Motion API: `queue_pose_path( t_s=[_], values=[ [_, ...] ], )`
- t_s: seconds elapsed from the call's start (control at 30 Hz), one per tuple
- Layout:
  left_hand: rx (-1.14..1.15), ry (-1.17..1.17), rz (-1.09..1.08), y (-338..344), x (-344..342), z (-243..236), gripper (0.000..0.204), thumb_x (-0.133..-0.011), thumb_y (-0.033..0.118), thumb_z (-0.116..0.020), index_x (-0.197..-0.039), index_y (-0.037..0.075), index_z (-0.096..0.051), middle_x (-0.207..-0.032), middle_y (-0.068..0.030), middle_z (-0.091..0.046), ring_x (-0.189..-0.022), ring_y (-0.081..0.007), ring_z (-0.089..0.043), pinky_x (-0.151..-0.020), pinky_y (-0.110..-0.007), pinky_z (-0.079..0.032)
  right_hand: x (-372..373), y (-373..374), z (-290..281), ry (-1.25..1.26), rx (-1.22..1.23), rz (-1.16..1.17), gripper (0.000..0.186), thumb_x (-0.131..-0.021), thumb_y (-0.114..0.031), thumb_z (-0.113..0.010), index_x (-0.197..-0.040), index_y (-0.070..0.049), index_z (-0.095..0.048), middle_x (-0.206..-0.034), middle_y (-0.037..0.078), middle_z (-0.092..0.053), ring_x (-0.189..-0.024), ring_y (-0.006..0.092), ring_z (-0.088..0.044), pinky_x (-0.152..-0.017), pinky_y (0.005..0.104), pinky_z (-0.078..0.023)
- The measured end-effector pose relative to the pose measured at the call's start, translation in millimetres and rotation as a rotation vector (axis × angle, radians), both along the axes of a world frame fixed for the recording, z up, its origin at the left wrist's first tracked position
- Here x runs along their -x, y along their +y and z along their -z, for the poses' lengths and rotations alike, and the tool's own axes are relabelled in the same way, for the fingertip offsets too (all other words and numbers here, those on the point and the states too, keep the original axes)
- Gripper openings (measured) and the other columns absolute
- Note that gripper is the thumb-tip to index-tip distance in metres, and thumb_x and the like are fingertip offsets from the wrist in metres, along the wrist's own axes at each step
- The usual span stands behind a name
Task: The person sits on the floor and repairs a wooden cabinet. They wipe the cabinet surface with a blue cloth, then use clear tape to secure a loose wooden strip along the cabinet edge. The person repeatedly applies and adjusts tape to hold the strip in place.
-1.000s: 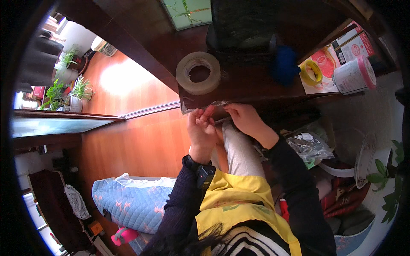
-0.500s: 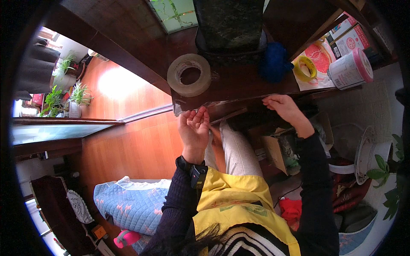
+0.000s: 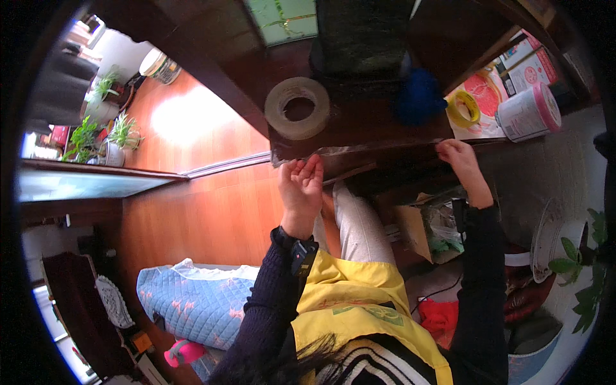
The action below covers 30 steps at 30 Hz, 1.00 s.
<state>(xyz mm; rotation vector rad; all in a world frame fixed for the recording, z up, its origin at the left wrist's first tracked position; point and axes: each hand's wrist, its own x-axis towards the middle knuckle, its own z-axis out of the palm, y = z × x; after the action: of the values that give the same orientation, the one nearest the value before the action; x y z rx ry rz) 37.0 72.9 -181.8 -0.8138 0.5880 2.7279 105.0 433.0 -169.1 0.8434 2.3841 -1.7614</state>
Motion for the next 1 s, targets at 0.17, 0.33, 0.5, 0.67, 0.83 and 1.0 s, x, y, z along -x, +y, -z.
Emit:
queue_pose_path(
  t_s=[0.17, 0.33, 0.5, 0.67, 0.83, 1.0],
  values=[
    [0.010, 0.023, -0.024, 4, -3, -2, 0.016, -0.084, 0.016, -0.059, -0.088, 0.003, -0.050, -0.089, -0.0094, -0.057, -0.094, -0.0304, -0.060, -0.091, -0.041, -0.048, -8, -48, -46, 0.151, -0.292, -0.017, 0.021, -0.094, -0.014, -0.048, -0.102, -0.001, -0.062, -0.084, 0.009, -0.061, -0.077, 0.0171, -0.060, -0.069, 0.0315, -0.050],
    [0.023, 0.018, -0.026, 6, -5, -1, 0.016, -0.085, 0.016, -0.058, -0.088, 0.003, -0.050, -0.090, -0.0113, -0.057, -0.098, -0.0288, -0.058, -0.093, -0.040, -0.048, -9, -167, -47, 0.608, -0.674, -0.505, 0.026, -0.081, -0.003, -0.061, -0.106, -0.004, -0.061, -0.102, 0.014, -0.057, -0.094, 0.0303, -0.056, -0.080, 0.0368, -0.048],
    [0.015, 0.046, -0.015, 6, -8, 1, 0.018, -0.088, 0.020, -0.052, -0.088, 0.002, -0.050, -0.100, -0.0179, -0.060, -0.102, -0.0300, -0.058, -0.097, -0.039, -0.045, 24, -203, -22, 0.687, -0.833, -0.464, 0.032, -0.080, -0.002, -0.060, -0.112, -0.006, -0.059, -0.107, 0.012, -0.056, -0.101, 0.0302, -0.054, -0.089, 0.0390, -0.045],
    [0.017, 0.093, -0.057, 8, -14, 5, 0.019, -0.089, 0.019, -0.048, -0.090, 0.000, -0.051, -0.107, -0.0226, -0.060, -0.109, -0.0317, -0.056, -0.102, -0.041, -0.042, 26, -208, 4, 0.704, -0.992, -0.533, 0.037, -0.081, -0.005, -0.060, -0.118, -0.006, -0.057, -0.113, 0.010, -0.055, -0.106, 0.0290, -0.052, -0.095, 0.0393, -0.043],
    [0.014, 0.153, -0.073, 8, -19, 5, 0.016, -0.090, 0.017, -0.048, -0.093, 0.002, -0.049, -0.110, -0.0224, -0.058, -0.113, -0.0316, -0.053, -0.106, -0.044, -0.039, 28, -208, 14, 0.684, -1.014, -0.531, 0.039, -0.081, -0.007, -0.060, -0.120, -0.007, -0.057, -0.114, 0.009, -0.054, -0.108, 0.0287, -0.051, -0.096, 0.0392, -0.042],
    [0.023, 0.220, -0.092, 7, -21, 5, 0.013, -0.090, 0.014, -0.047, -0.097, 0.003, -0.048, -0.114, -0.0222, -0.056, -0.116, -0.0322, -0.051, -0.107, -0.046, -0.039, 28, -210, 13, 0.703, -1.011, -0.516, 0.041, -0.080, -0.007, -0.061, -0.120, -0.007, -0.057, -0.114, 0.009, -0.055, -0.109, 0.0275, -0.050, -0.096, 0.0392, -0.042]
  ],
)
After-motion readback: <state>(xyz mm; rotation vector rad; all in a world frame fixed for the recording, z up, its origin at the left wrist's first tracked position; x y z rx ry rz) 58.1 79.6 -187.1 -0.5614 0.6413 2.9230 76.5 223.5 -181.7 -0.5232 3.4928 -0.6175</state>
